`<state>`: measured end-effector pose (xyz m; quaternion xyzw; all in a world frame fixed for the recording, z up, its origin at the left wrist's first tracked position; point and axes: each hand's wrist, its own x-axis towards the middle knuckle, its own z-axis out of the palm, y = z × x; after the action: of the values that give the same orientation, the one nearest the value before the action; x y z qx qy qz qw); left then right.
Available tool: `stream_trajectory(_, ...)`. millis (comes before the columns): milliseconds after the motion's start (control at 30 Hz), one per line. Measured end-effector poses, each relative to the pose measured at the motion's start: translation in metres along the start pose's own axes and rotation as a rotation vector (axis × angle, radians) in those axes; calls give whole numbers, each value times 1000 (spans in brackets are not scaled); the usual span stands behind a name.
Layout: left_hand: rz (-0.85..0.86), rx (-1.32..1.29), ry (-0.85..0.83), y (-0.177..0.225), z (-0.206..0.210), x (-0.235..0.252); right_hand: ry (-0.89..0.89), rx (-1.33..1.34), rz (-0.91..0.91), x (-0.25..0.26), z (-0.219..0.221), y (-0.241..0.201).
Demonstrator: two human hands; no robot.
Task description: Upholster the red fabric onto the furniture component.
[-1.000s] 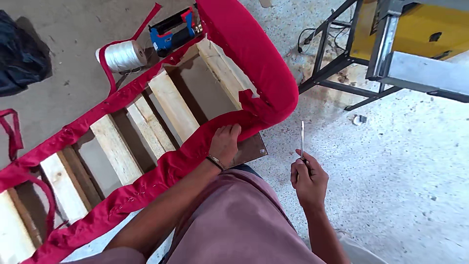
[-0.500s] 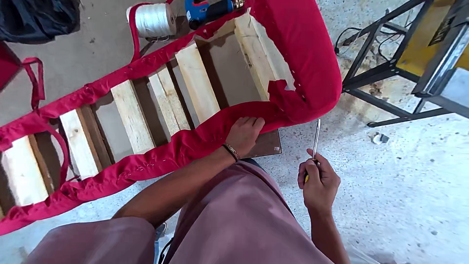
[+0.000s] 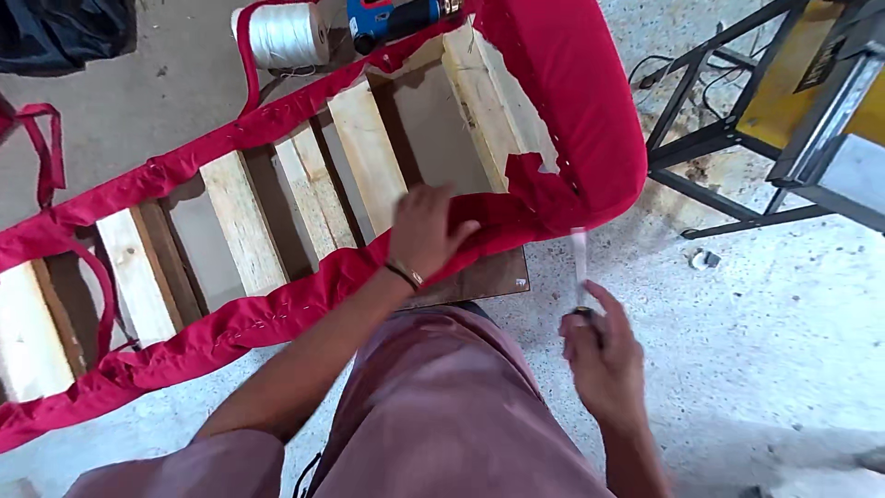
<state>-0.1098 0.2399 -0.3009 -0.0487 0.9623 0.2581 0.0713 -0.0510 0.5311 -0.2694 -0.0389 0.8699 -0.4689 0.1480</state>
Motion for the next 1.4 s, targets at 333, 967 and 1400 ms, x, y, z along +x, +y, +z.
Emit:
stream_trajectory(333, 210, -31, 138, -63, 25, 30, -178, -665, -102, 33, 49, -41)
stream_trajectory(967, 229, -206, 259, -72, 33, 28, -249, -876, 1, 47, 56, -91)
stream_trajectory(1400, 247, -266, 278, -73, 35, 27, -622, -1287, 255, 86, 85, -165)
